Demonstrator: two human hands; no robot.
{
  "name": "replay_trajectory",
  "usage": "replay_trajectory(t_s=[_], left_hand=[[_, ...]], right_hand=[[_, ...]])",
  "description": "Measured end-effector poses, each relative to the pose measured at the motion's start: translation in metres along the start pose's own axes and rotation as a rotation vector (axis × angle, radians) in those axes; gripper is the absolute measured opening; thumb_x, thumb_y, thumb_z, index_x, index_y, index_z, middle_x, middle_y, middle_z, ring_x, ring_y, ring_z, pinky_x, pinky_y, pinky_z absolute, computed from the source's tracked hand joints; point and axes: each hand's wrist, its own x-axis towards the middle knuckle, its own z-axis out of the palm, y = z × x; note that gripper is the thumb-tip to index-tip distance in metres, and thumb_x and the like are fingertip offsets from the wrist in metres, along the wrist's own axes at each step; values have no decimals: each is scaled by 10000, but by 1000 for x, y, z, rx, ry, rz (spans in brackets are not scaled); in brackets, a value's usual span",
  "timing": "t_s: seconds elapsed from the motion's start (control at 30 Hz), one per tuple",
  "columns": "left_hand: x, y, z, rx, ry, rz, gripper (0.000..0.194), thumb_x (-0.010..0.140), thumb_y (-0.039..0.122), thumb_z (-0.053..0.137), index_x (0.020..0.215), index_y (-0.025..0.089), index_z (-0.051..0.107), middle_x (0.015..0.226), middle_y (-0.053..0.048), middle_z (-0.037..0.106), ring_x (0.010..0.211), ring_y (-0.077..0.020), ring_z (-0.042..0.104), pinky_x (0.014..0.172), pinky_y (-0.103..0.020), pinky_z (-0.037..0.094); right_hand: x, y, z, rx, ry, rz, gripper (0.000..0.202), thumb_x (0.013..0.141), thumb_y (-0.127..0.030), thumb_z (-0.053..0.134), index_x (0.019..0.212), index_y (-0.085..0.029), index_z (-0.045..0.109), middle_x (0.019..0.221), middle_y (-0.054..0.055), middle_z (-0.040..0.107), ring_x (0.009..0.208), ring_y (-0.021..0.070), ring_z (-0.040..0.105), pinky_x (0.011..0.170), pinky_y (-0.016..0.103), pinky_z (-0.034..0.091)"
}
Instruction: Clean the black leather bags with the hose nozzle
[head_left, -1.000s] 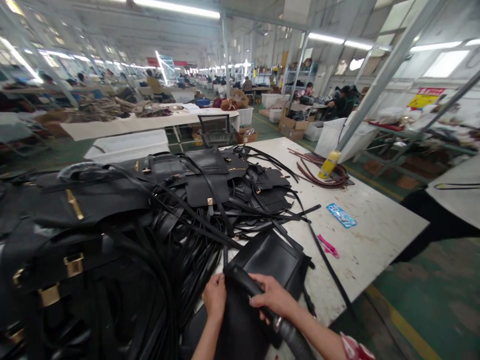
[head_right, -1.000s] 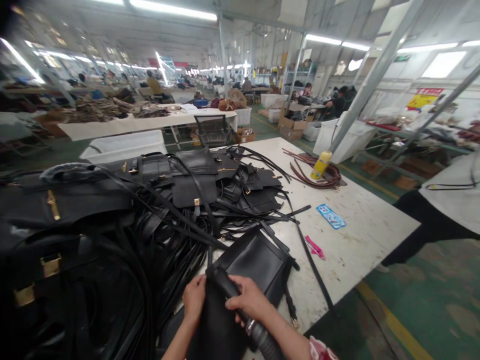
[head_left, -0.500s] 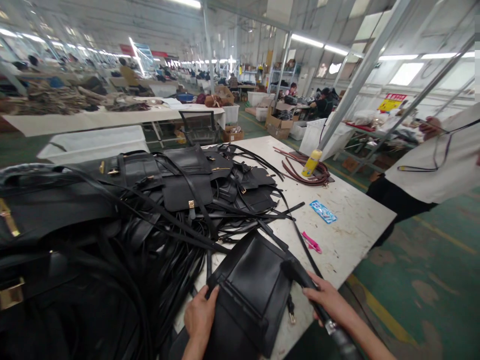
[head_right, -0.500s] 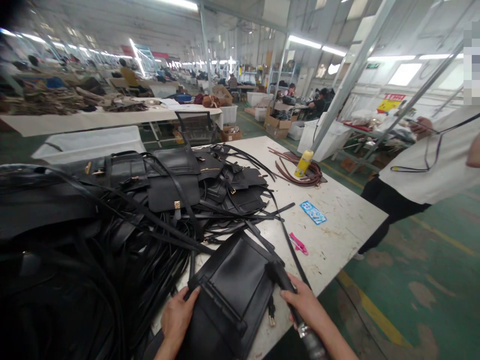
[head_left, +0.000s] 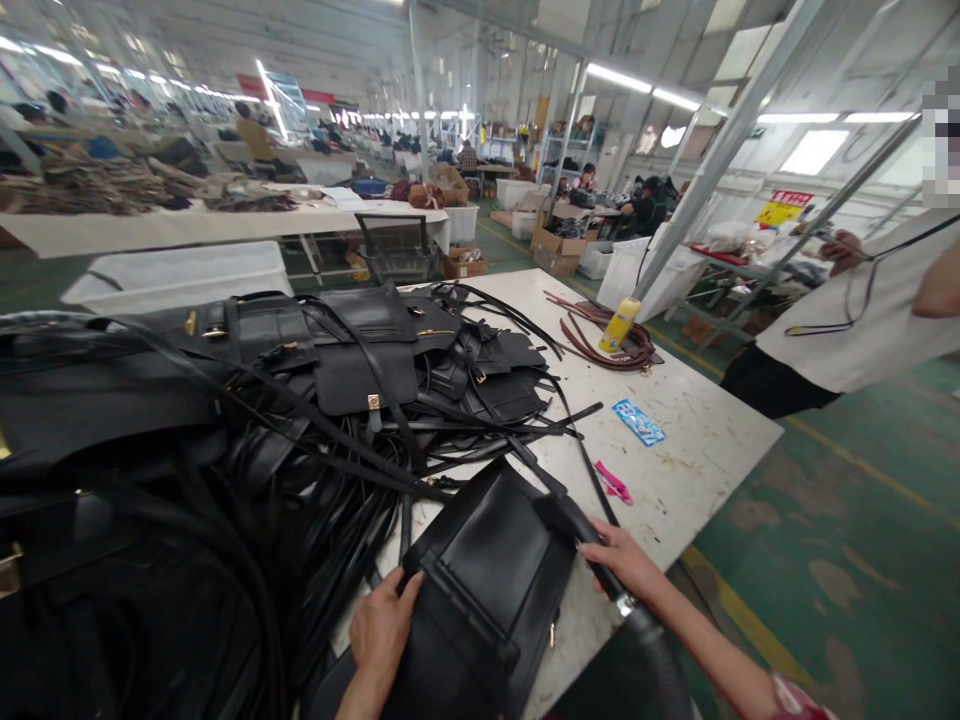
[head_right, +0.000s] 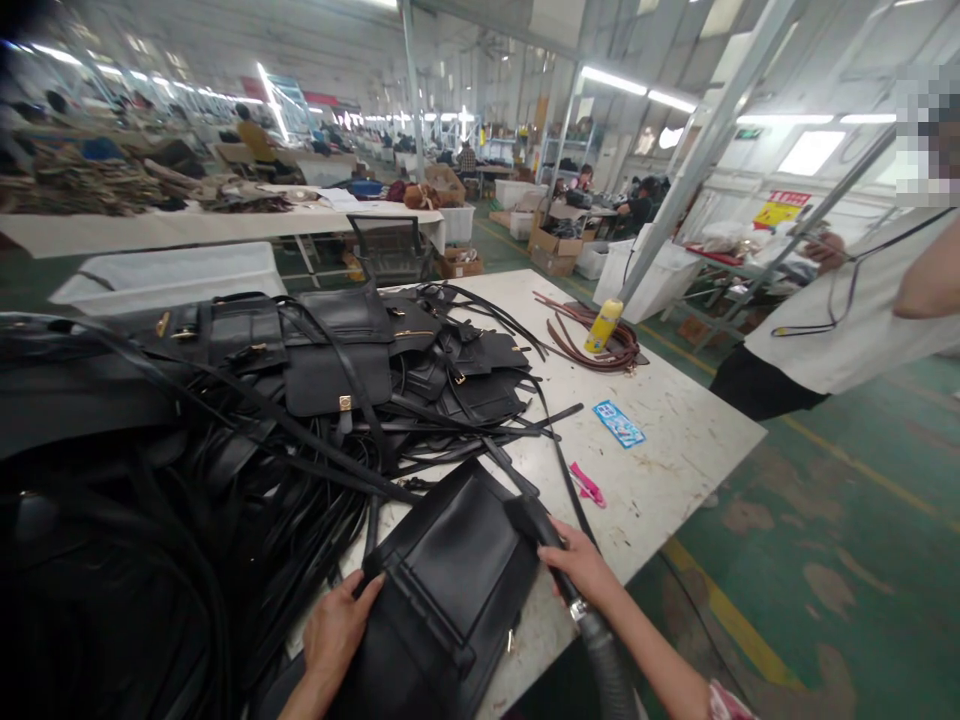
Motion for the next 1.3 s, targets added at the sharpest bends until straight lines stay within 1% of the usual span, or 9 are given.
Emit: replay_trajectory(t_s=[0.17,0.27,0.33,0.4,0.5,0.67,1.03,1.2,1.3], left_hand=[[1,-13,-29,55,23,-9,540,749,545,338,1111,198,540,854,-101,649,850,-300,587,699,-386,442],[-5,4,-34,122,329,210,541,753,410,376,1217,140,436,1055,-169,565,994,-339,507,803,-470,400],[-18,35,-21,77,414,476,543,749,327,394,1260,141,378,1196,-175,476,1109,-326,421,904,-482,342],[-36,75,6,5,273,774,526,754,286,414,1268,190,365,1262,-117,443,1170,-273,373,978,-448,298],[-63,124,55,0,23,936,540,748,293,449,1276,220,357,1286,-53,443,1186,-229,368,1014,-423,269],[-79,139,101,68,-171,951,518,764,148,344,1280,188,365,1365,-66,345,1247,-218,283,1042,-423,199],[-72,135,100,-48,-193,924,618,673,80,387,1272,233,381,1360,-34,358,1233,-209,283,1046,-415,141],[-80,134,89,-89,-223,917,579,675,98,398,1235,243,425,1326,-41,399,1180,-222,330,1018,-432,194],[-87,129,81,-33,-355,1013,405,715,247,460,1113,285,527,1219,-31,506,1052,-237,444,930,-428,327]], right_hand=[[-1,-9,-10,41,108,-55,644,729,-336,531,1303,-204,272,612,-57,495,436,140,557,366,233,455],[-21,-10,-23,50,117,-46,638,730,-333,536,1300,-214,276,611,-55,495,422,140,554,347,229,447],[-34,-12,-25,43,81,-47,655,716,-321,554,1303,-221,281,617,-51,509,407,138,551,336,228,447],[-43,-13,-21,13,33,-44,669,715,-295,551,1316,-226,264,634,-47,527,396,124,542,329,218,447],[-46,-14,-12,-49,-58,12,666,717,-238,514,1328,-239,249,627,-52,524,368,104,524,299,188,426],[-28,-9,-11,-57,-164,94,648,696,-208,490,1314,-230,297,542,-68,479,342,126,537,268,173,402],[-29,24,-8,70,-41,64,693,684,-328,547,1317,-193,300,525,-53,518,345,143,540,292,209,426],[5,9,3,81,71,-46,641,693,-317,565,1286,-218,340,559,-66,509,371,115,517,319,196,420],[9,-3,8,95,84,-97,663,703,-309,562,1303,-213,296,580,-59,532,362,106,502,319,199,425]])
